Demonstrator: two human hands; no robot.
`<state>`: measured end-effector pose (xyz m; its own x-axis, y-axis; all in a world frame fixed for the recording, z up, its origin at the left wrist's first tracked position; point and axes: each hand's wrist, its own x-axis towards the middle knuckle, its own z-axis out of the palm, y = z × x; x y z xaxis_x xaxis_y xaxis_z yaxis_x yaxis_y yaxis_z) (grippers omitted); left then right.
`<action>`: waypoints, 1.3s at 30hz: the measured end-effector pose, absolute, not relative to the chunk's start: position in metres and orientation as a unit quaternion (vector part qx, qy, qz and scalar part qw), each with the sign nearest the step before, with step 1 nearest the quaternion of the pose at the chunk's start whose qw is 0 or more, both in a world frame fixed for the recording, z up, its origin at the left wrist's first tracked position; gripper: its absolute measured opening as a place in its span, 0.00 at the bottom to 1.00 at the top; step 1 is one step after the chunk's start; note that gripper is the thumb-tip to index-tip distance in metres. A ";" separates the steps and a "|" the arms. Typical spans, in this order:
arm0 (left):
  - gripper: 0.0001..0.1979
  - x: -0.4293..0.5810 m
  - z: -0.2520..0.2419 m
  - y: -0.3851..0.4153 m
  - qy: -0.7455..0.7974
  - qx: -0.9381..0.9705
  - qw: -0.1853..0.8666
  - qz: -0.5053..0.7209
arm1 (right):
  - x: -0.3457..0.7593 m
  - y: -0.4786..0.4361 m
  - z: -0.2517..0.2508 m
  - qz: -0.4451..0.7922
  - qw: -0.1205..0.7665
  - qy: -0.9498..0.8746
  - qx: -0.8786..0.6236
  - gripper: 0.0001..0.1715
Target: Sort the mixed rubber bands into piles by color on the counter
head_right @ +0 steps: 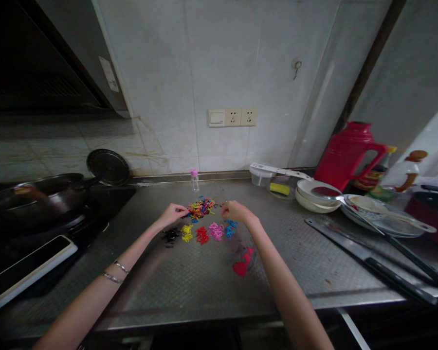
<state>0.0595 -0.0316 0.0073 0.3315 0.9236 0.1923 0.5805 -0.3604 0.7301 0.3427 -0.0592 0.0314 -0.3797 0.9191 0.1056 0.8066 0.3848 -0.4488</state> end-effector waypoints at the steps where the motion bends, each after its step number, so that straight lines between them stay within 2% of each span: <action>1: 0.14 0.053 0.007 -0.031 0.496 0.761 0.285 0.307 | 0.345 -0.065 0.032 0.167 0.147 -0.820 -0.527 0.11; 5: 0.13 0.037 0.006 -0.029 0.506 0.746 0.294 0.319 | 0.351 -0.095 0.028 0.150 0.081 -0.832 -0.528 0.12; 9: 0.13 0.031 0.005 -0.027 0.516 0.737 0.280 0.334 | 0.348 -0.117 0.020 0.099 0.082 -0.832 -0.540 0.15; 15: 0.12 0.029 0.002 -0.028 0.512 0.735 0.280 0.344 | 0.348 -0.123 0.017 0.050 0.094 -0.829 -0.549 0.11; 23: 0.12 0.027 0.004 -0.028 0.512 0.719 0.291 0.370 | 0.362 -0.113 0.023 0.037 0.061 -0.816 -0.574 0.08; 27: 0.14 0.026 0.002 -0.026 0.519 0.701 0.301 0.385 | 0.363 -0.092 0.032 0.043 0.055 -0.793 -0.605 0.13; 33: 0.15 0.023 -0.003 -0.026 0.521 0.683 0.322 0.397 | 0.355 -0.046 0.030 0.059 0.119 -0.786 -0.604 0.20; 36: 0.14 0.023 -0.004 -0.026 0.516 0.682 0.331 0.399 | 0.351 -0.029 0.023 0.059 0.101 -0.782 -0.612 0.24; 39: 0.13 0.023 -0.005 -0.026 0.513 0.682 0.333 0.402 | 0.346 -0.019 0.019 0.044 0.073 -0.784 -0.615 0.24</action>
